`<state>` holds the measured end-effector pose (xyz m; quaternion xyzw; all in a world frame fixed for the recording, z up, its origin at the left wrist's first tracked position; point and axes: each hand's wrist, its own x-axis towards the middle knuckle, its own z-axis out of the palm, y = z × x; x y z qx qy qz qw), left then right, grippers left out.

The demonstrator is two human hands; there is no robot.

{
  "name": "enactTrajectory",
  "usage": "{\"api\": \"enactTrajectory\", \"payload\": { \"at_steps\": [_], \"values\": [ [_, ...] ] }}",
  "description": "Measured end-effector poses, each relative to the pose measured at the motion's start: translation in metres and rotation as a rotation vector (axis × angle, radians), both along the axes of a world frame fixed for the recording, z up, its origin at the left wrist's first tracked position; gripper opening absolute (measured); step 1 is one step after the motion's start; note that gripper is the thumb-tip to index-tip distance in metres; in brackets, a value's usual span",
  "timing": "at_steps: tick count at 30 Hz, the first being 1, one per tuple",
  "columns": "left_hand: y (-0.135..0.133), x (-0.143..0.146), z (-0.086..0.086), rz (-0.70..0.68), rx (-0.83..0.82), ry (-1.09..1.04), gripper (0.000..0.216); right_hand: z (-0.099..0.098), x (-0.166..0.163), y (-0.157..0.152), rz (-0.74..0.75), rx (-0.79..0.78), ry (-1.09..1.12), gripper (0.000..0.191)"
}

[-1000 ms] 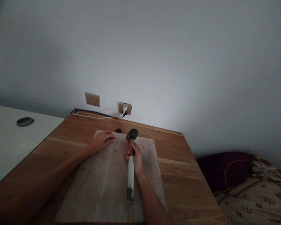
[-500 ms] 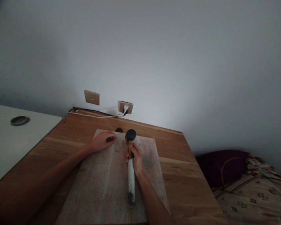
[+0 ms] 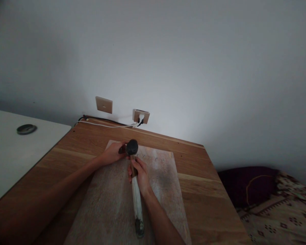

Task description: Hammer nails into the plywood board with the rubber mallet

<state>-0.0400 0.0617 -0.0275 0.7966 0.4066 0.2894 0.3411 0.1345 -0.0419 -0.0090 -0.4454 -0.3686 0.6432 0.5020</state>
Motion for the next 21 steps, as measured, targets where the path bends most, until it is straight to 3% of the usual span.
{"api": "enactTrajectory", "payload": {
  "at_steps": [4,10,14,18,21],
  "values": [
    [0.001,0.0,-0.003,-0.001,-0.009,-0.019,0.051,-0.001,0.001,0.0,0.022,-0.04,-0.005,0.049],
    [0.002,-0.002,0.0,-0.022,-0.022,-0.029,0.043,0.002,0.001,0.001,0.053,-0.032,-0.014,0.045],
    [0.002,-0.01,0.015,-0.061,0.024,-0.015,0.03,0.007,0.011,0.004,-0.073,0.019,0.044,0.044],
    [-0.01,-0.003,0.031,-0.232,0.073,0.071,0.016,0.012,0.023,0.008,-0.219,0.085,0.134,0.039],
    [-0.023,0.011,0.032,-0.349,0.133,0.233,0.015,0.01,0.027,0.011,-0.249,0.064,0.143,0.038]
  ]
}}
